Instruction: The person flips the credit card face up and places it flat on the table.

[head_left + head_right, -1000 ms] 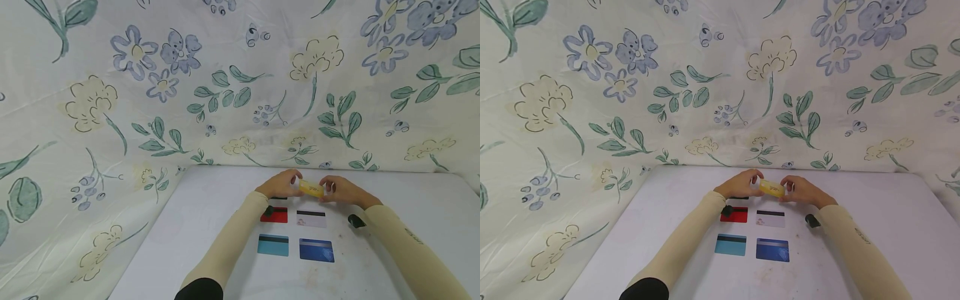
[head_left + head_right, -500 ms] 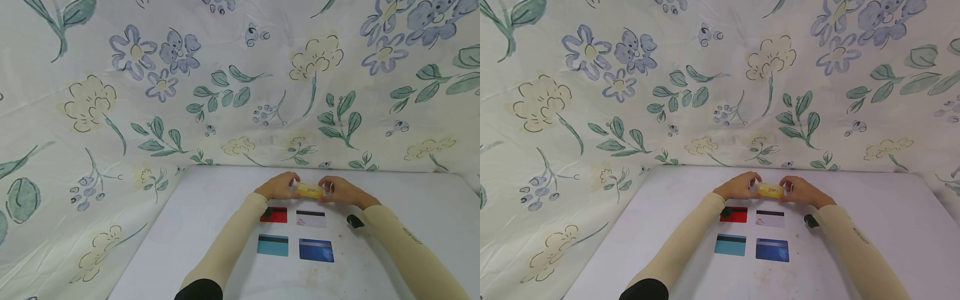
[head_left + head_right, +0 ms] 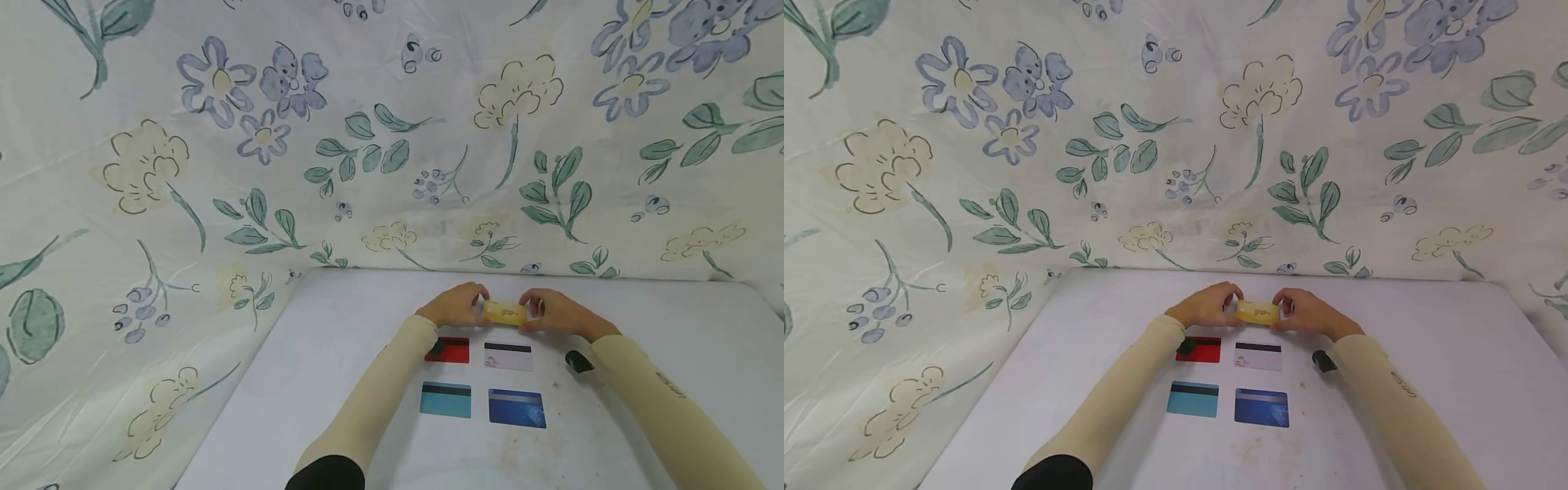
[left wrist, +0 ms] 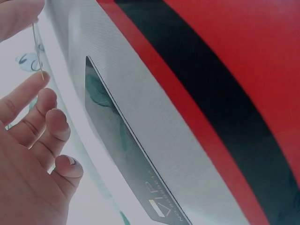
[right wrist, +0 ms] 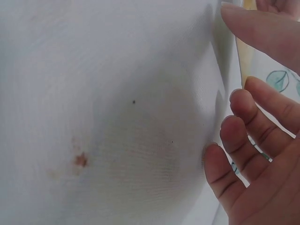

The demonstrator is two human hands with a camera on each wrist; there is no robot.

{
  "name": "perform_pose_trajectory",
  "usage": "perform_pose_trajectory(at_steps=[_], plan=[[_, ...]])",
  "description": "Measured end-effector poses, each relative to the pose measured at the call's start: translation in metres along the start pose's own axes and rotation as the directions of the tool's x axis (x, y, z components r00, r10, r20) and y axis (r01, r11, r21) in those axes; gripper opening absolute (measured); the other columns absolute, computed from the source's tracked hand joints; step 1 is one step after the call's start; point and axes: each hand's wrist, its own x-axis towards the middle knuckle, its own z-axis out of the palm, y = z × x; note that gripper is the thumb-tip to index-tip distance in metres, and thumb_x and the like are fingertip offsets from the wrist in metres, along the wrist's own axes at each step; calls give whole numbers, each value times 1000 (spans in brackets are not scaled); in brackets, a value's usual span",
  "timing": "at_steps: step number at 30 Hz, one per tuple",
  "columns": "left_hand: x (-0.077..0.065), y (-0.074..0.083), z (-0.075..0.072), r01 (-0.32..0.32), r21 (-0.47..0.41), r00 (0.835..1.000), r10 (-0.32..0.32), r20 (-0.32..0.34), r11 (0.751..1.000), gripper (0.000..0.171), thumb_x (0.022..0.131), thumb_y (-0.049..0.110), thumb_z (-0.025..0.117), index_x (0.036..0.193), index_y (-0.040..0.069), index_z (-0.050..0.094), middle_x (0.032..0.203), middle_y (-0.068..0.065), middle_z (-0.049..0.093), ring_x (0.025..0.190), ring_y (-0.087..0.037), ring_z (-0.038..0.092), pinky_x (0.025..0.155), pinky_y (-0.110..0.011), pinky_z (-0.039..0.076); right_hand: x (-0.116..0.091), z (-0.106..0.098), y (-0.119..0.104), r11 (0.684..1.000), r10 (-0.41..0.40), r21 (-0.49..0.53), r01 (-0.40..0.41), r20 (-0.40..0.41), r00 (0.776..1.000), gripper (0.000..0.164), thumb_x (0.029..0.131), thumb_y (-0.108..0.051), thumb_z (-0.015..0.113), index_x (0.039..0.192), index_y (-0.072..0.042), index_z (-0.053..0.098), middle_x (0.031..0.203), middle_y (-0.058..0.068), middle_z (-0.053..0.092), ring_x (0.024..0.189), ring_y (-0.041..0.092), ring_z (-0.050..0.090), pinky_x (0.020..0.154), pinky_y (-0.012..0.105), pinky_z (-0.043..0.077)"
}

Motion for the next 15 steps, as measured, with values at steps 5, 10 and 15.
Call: perform_pose_trajectory(at_steps=[5, 10, 15], plan=[[0, -1, 3, 12, 3, 1000, -12, 6, 1000, 54, 91, 44, 73, 136, 17, 59, 117, -1, 62, 104, -14, 55, 94, -28, 50, 0, 1, -1, 1000, -11, -9, 12, 5, 1000, 56, 84, -30, 86, 127, -2, 62, 98, 8, 56, 93, 22, 52, 78, 33, 45], [-2, 0, 3, 26, 2, 999, -26, 19, 1000, 54, 91, 44, 73, 135, 17, 59, 116, 1, 61, 104, -13, 55, 93, -28, 50, 0, 1, -2, 1000, -14, -17, 14, 7, 1000, 56, 84, -29, 86, 127, -3, 62, 98, 7, 56, 93, 22, 52, 78, 33, 44], [-3, 1, 1, 14, 11, 1000, -15, 27, 1000, 54, 91, 43, 72, 136, 17, 59, 115, 0, 61, 103, -13, 54, 91, -27, 49, 1, 0, -2, 1000, -19, -23, 19, 9, 1000, 56, 84, -29, 86, 126, -2, 62, 97, 7, 56, 91, 21, 52, 78, 33, 44]])
